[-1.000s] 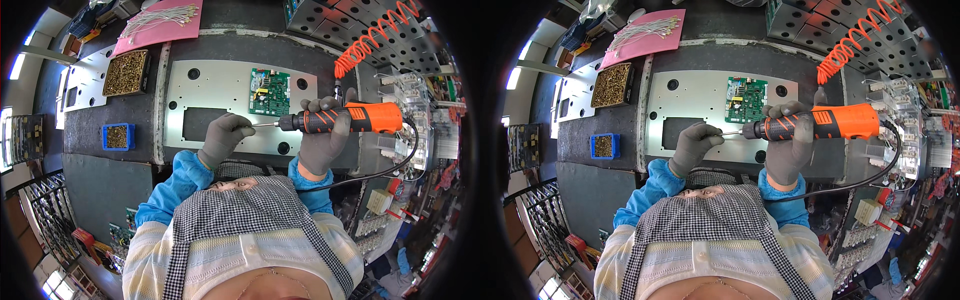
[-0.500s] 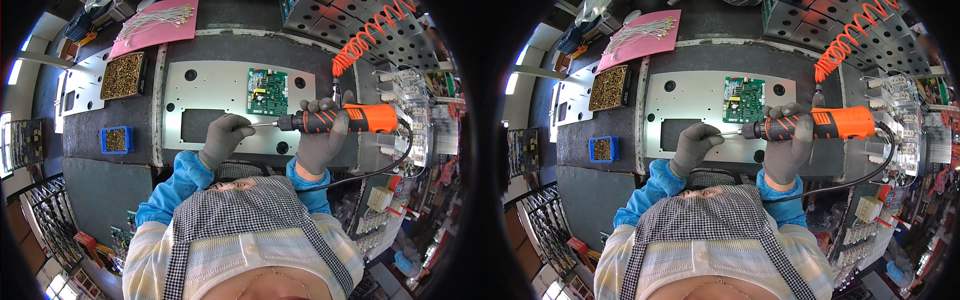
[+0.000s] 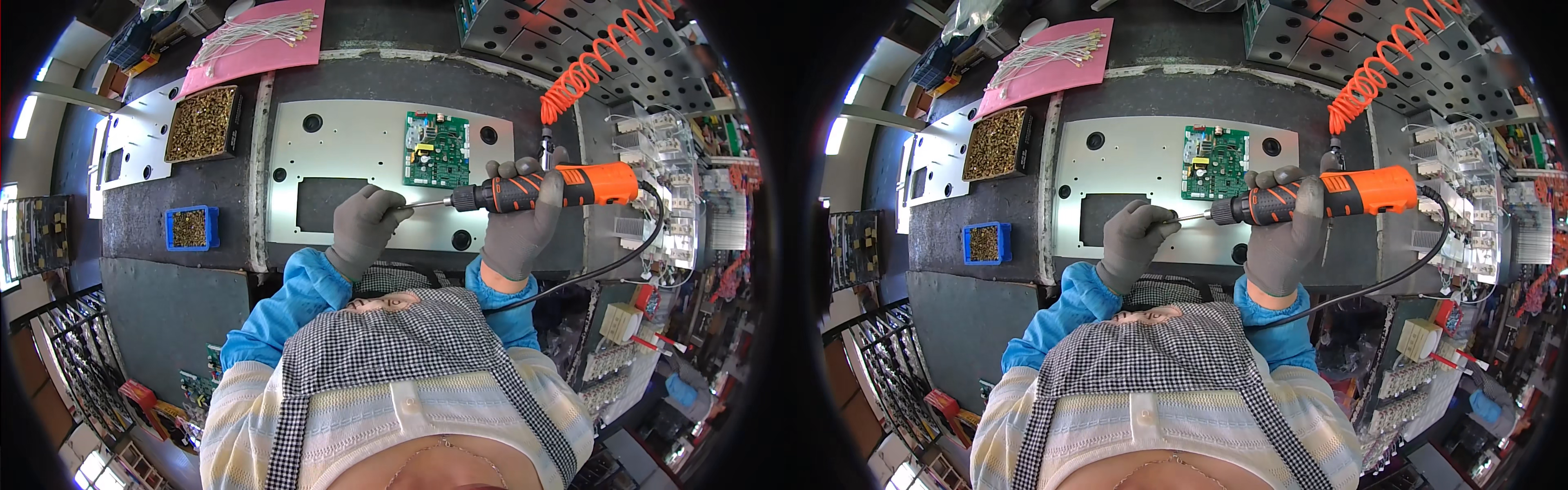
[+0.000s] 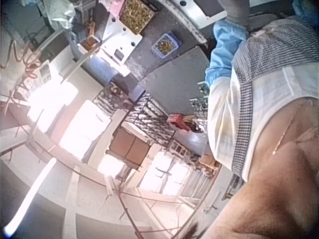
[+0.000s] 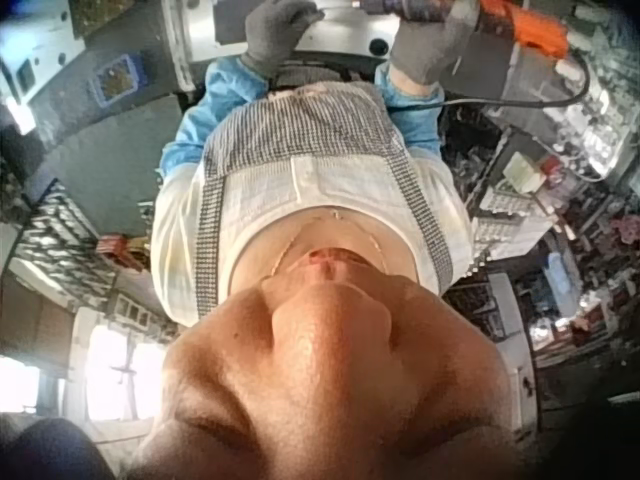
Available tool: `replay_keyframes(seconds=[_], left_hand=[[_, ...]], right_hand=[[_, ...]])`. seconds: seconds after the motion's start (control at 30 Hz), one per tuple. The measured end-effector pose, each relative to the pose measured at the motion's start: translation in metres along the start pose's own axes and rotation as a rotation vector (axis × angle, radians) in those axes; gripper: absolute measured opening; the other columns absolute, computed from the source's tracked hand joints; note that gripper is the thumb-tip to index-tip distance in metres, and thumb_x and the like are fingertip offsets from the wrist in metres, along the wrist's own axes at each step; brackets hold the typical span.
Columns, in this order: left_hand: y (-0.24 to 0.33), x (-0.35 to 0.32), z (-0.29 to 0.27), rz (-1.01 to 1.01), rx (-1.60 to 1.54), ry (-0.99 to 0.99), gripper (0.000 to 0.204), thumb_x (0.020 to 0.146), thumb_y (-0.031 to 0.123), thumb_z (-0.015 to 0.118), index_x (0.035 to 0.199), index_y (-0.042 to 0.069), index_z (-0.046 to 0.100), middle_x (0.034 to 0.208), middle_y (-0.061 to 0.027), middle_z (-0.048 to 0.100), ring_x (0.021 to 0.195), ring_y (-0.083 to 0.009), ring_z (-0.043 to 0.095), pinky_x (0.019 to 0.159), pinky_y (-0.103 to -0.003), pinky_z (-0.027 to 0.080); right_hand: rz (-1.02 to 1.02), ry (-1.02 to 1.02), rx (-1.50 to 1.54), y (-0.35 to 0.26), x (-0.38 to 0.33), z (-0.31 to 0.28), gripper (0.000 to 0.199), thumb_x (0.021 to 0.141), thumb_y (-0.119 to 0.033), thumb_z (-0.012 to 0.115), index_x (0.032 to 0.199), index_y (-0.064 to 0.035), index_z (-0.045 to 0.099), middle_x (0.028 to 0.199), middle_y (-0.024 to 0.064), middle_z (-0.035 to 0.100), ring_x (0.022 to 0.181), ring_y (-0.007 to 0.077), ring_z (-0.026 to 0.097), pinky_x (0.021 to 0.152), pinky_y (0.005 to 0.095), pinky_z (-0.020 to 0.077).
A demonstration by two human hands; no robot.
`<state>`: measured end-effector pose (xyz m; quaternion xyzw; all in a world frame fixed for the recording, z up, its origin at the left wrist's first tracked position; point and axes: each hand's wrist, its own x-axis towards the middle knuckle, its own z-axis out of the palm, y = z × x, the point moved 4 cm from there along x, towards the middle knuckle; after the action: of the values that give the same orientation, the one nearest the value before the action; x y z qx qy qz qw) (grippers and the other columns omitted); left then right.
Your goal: Assembling circuit boards and heat sinks onto a metal chassis using power screwdrivers.
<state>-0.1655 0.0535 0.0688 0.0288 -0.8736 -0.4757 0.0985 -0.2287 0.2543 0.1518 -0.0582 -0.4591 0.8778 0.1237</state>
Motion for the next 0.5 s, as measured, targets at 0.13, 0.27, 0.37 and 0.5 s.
replay_keyframes(seconds=[0.13,0.27,0.37,0.5], left_hand=[[-0.009,0.002,0.003,-0.073,-0.053,0.058,0.022,0.079,0.021,0.086,0.093,0.006,0.075,0.082,-0.0082,0.070,0.067,-0.0206,0.069,0.062,-0.033,0.055],[-0.042,0.005,0.014,-0.339,-0.246,-0.054,0.024,0.083,0.021,0.082,0.098,0.004,0.075,0.082,-0.0087,0.072,0.071,-0.0170,0.068,0.065,-0.032,0.054],[-0.064,0.010,0.023,-0.589,-0.314,-0.228,0.025,0.090,0.021,0.076,0.106,0.002,0.076,0.082,-0.0067,0.074,0.074,-0.0118,0.064,0.068,-0.028,0.052],[-0.096,0.012,0.047,-0.710,-0.488,-0.168,0.029,0.096,0.021,0.070,0.114,-0.002,0.075,0.083,-0.0028,0.073,0.073,-0.0098,0.060,0.068,-0.026,0.050]], right_hand=[[-0.016,0.014,0.010,0.004,0.002,-0.002,0.069,0.097,-0.038,0.066,0.152,-0.0111,0.035,0.098,0.0077,0.060,0.088,0.0203,0.061,0.091,0.0498,0.0547],[-0.104,-0.012,0.084,0.012,0.017,-0.004,0.056,0.097,-0.037,0.066,0.140,-0.0071,0.048,0.098,0.0074,0.061,0.089,0.0221,0.063,0.092,0.0501,0.0545],[-0.334,-0.043,-0.049,0.007,0.055,-0.008,0.045,0.094,-0.036,0.068,0.122,-0.0021,0.059,0.098,0.0088,0.062,0.091,0.0245,0.065,0.094,0.0517,0.0539],[-0.526,0.030,-0.223,0.019,0.108,-0.012,0.035,0.088,-0.025,0.072,0.109,0.0012,0.061,0.093,0.0157,0.068,0.088,0.0265,0.068,0.088,0.0453,0.0543]])
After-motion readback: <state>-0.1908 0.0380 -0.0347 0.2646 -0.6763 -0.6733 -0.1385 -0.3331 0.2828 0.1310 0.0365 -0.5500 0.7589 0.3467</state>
